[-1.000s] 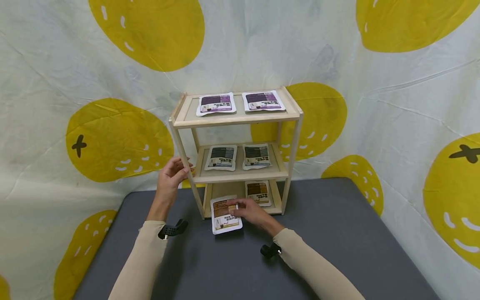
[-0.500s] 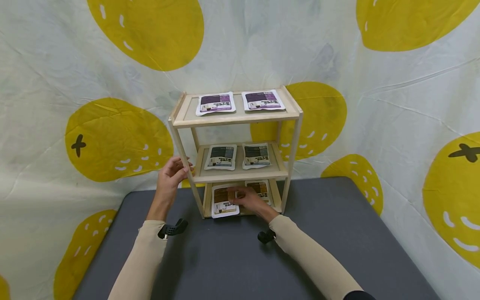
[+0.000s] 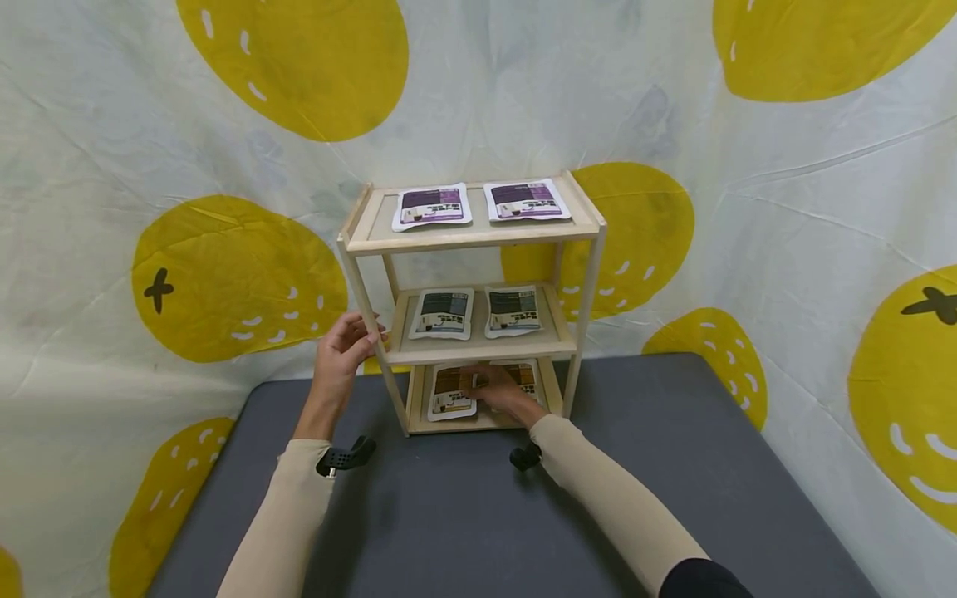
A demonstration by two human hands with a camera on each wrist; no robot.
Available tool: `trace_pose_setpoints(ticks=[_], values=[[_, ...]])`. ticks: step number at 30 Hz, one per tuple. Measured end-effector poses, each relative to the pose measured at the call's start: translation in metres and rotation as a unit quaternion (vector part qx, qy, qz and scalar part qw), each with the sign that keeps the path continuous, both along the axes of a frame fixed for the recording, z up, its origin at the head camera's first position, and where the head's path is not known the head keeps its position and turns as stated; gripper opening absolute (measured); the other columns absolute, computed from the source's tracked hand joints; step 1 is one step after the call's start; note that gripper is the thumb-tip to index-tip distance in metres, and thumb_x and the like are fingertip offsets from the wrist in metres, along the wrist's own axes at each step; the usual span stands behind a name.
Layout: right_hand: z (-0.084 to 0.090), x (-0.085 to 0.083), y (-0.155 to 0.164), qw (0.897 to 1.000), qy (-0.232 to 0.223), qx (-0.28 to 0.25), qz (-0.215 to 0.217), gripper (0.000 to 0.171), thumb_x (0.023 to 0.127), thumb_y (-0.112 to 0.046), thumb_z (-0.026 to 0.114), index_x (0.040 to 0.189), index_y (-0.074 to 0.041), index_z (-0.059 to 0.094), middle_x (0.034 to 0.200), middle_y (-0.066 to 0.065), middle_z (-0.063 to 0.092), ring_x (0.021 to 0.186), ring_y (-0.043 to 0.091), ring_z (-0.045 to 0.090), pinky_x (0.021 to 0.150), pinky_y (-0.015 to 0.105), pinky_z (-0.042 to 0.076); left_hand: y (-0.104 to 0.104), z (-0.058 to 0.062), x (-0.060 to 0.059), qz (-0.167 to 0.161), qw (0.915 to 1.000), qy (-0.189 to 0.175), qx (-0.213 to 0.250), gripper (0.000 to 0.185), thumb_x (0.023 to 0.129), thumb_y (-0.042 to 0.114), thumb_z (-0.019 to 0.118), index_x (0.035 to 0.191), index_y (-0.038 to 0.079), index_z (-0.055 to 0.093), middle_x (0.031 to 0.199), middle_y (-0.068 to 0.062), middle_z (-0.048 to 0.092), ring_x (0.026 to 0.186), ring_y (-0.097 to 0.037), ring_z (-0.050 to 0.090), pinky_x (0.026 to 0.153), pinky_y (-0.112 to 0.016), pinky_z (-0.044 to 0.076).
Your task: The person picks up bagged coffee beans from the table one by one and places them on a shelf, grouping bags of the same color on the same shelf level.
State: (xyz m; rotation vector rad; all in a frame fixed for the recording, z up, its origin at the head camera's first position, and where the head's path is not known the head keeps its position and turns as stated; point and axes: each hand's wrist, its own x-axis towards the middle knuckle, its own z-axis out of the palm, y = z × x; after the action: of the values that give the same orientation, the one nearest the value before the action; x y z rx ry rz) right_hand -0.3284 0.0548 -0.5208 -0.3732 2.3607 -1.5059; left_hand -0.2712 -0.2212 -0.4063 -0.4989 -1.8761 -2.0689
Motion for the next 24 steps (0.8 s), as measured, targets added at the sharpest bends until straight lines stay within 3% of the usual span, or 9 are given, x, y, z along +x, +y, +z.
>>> trace_pose_setpoints(ticks=[4, 8, 16, 24], values=[[-0.002, -0.0041, -0.0017, 1.0, 0.008, 0.007, -0.004, 0.049, 0.097, -0.016, 0.07, 0.144, -0.009, 0.057, 0.134, 0.018, 0.058, 0.116, 0.032, 0.059, 0.09, 0.041, 0.054, 0.0, -0.0003, 0.0003, -0.001, 1.0, 0.0, -0.001, 0.035, 0.1, 0.004, 0.062, 0.131, -0.009, 0.054, 0.108, -0.006, 0.069, 0.102, -0.036, 0.068, 0.083, -0.031, 0.059], [-0.0044, -0.0063, -0.0027, 0.999, 0.023, 0.02, -0.011, 0.049, 0.095, -0.017, 0.073, 0.14, -0.006, 0.06, 0.12, 0.016, 0.062, 0.098, 0.026, 0.061, 0.082, 0.038, 0.053, 0.0007, -0.0004, 0.0012, 0.0, 1.0, -0.002, -0.004, 0.036, 0.1, 0.005, 0.063, 0.131, -0.01, 0.053, 0.108, -0.005, 0.069, 0.103, -0.036, 0.068, 0.083, -0.03, 0.059], [-0.0042, -0.0033, -0.0018, 0.998, 0.037, 0.028, -0.034, 0.048, 0.093, -0.019, 0.076, 0.137, -0.006, 0.062, 0.132, 0.02, 0.061, 0.116, 0.035, 0.061, 0.095, 0.048, 0.053, 0.0018, 0.0, 0.001, 0.002, 1.0, -0.004, -0.006, 0.035, 0.099, 0.006, 0.064, 0.131, -0.007, 0.055, 0.108, -0.005, 0.069, 0.104, -0.039, 0.067, 0.083, -0.031, 0.059], [0.0025, 0.0034, -0.0024, 0.995, 0.047, 0.075, -0.043, 0.048, 0.091, -0.013, 0.076, 0.136, -0.002, 0.061, 0.128, 0.019, 0.063, 0.116, 0.035, 0.061, 0.095, 0.048, 0.053, 0.0022, -0.0002, 0.001, -0.008, 0.9999, 0.003, 0.015, 0.039, 0.098, 0.002, 0.064, 0.131, -0.013, 0.051, 0.106, -0.007, 0.069, 0.1, -0.036, 0.068, 0.082, -0.031, 0.06]])
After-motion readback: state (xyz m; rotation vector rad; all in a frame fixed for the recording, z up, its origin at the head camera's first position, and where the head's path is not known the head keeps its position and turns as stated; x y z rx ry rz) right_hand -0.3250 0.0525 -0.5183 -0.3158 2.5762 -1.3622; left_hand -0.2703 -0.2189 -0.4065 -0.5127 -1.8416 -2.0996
